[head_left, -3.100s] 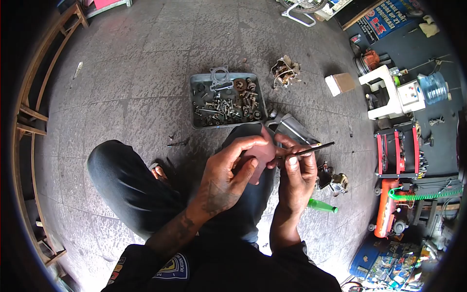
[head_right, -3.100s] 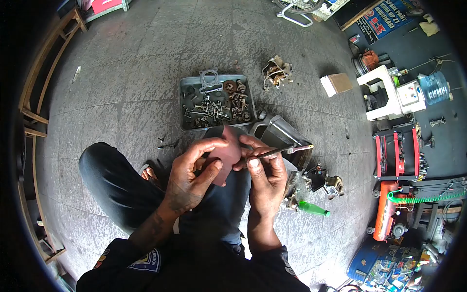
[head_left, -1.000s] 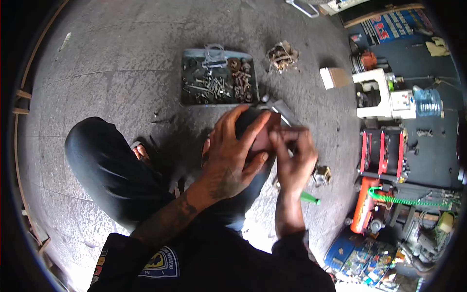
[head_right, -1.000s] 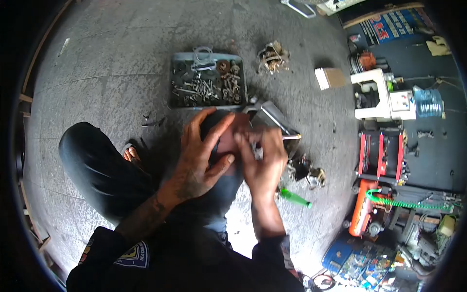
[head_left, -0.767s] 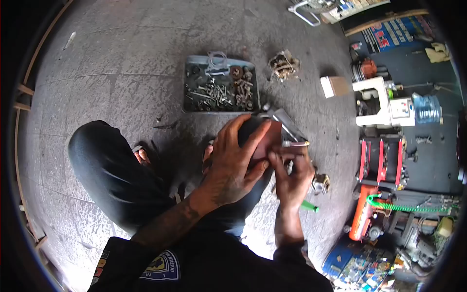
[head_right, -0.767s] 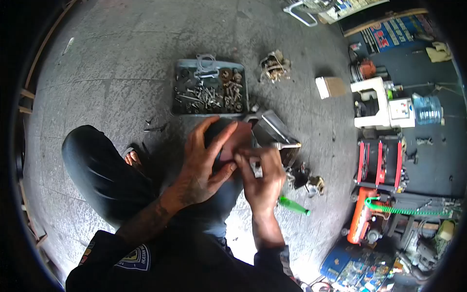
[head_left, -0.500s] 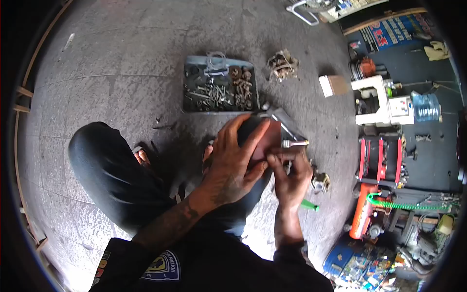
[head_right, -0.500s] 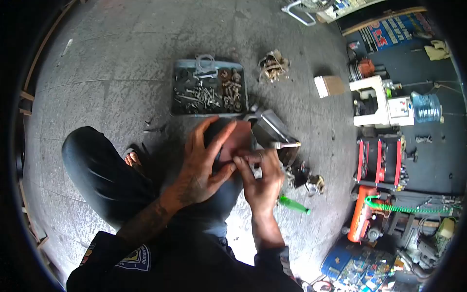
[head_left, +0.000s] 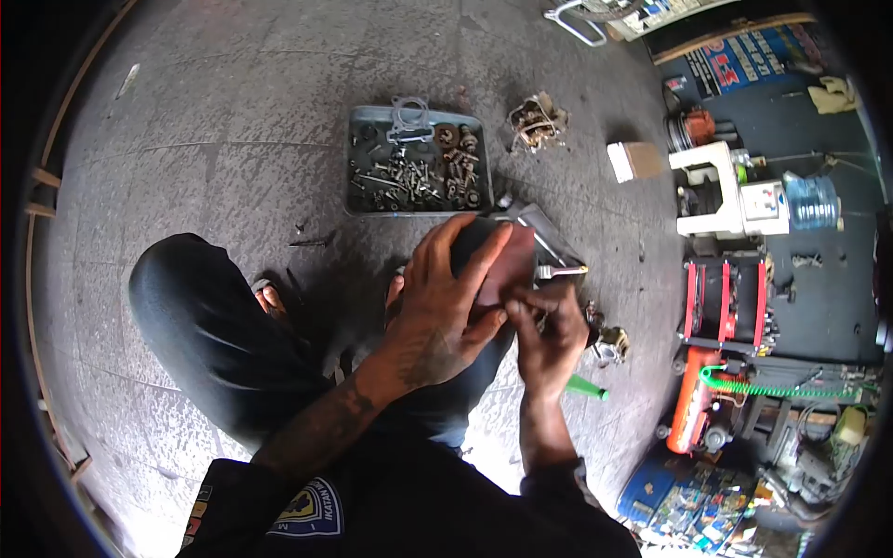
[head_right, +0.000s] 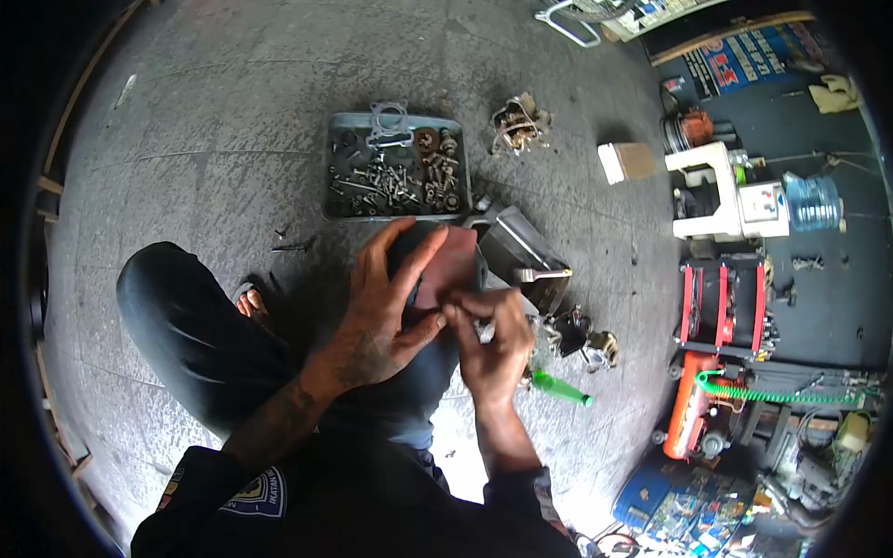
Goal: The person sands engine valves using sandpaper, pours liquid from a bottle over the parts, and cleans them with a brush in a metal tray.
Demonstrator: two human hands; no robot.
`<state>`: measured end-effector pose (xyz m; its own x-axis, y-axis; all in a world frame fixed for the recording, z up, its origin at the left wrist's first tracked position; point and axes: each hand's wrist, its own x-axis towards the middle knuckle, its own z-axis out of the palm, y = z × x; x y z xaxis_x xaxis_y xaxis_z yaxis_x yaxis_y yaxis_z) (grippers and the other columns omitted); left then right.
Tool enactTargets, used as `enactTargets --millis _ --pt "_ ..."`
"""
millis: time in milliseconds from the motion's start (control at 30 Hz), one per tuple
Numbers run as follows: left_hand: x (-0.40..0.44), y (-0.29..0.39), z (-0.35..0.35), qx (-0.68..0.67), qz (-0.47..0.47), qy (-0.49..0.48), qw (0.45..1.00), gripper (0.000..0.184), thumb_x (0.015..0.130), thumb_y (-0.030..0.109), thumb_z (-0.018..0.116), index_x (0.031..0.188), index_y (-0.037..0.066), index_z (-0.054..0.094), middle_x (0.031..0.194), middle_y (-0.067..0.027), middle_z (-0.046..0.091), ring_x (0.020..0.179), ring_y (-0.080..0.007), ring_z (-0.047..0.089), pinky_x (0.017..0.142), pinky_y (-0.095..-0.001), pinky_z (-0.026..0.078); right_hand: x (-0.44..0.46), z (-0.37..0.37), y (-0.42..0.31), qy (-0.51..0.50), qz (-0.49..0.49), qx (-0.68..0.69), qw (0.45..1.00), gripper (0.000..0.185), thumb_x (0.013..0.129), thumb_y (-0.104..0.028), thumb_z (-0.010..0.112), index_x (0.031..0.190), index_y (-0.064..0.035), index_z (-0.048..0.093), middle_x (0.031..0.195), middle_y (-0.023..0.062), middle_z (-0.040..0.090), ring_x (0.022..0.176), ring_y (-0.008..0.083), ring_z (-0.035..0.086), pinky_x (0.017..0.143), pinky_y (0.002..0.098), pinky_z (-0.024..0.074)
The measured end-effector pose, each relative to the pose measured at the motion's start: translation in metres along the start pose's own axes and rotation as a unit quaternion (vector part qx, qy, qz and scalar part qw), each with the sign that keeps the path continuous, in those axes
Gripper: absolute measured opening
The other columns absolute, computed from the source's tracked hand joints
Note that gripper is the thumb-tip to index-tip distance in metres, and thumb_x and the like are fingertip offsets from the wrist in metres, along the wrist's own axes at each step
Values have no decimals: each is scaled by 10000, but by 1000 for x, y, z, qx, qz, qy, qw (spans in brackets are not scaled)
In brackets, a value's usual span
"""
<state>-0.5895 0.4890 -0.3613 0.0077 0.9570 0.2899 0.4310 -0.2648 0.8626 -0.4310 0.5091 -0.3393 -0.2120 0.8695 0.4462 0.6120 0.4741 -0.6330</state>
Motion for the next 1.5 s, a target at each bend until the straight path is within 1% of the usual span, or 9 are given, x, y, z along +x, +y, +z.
enactTargets --millis 167,667,733,833,967,1000,1067,1100,1500 --pt "0 4 3 -29 -1 -15 999 856 748 182 732 1485 175 297 1429 -219 281 1338 -413 274 1088 -520 253 22 7 14 30 95 44 994 167 721 -29 788 824 -18 657 785 84 657 739 207 627 666 308 484" --pt "5 -2 -2 -29 -5 -15 999 850 748 179 736 1480 129 308 1434 -235 261 1338 -419 258 1111 -502 220 14 3 0 16 5 -39 999 138 738 -35 780 802 -34 658 772 69 650 664 170 562 584 297 448" --pt "-1 4 2 -48 -2 -29 998 845 752 184 737 1479 111 312 1437 -245 255 1341 -424 248 1122 -491 202 22 9 11 38 97 81 991 131 744 -25 771 811 -33 659 777 70 654 658 177 551 622 298 445" --pt "1 -3 0 -13 -8 -16 1000 838 757 195 729 1479 105 312 1434 -248 263 1336 -427 263 1118 -493 210 0 5 6 2 -3 42 999 148 730 -25 783 819 -38 665 769 66 654 663 178 549 615 301 450" --pt "3 1 0 -45 -8 -26 999 832 763 185 731 1479 107 314 1443 -242 250 1351 -413 243 1122 -484 207 20 10 7 42 80 25 996 136 746 -19 768 776 -24 636 758 84 645 646 189 546 592 316 432" --pt "1 2 1 -46 -5 -29 999 832 763 185 731 1479 107 314 1443 -242 250 1351 -413 243 1122 -484 207 24 12 13 35 90 100 990 127 786 20 740 793 -14 618 817 33 630 729 102 521 676 217 414" --pt "2 -1 -1 -21 -10 -24 999 815 777 209 722 1477 106 318 1439 -245 257 1338 -422 264 1119 -488 209 9 4 4 3 34 35 999 123 785 4 752 829 -7 637 839 43 633 729 109 534 689 215 423" --pt "2 -2 -1 -15 -10 -13 1000 827 762 178 730 1477 107 320 1436 -244 261 1333 -424 269 1118 -489 211 1 6 3 6 31 52 998 151 729 -22 786 814 -37 662 769 69 649 701 183 596 631 289 469" --pt "1 1 2 -34 4 -9 999 868 736 140 732 1484 143 290 1418 -240 279 1320 -431 289 1092 -511 250 16 5 1 31 55 -22 998 156 723 -8 775 819 -32 655 757 66 628 655 181 543 601 305 434"
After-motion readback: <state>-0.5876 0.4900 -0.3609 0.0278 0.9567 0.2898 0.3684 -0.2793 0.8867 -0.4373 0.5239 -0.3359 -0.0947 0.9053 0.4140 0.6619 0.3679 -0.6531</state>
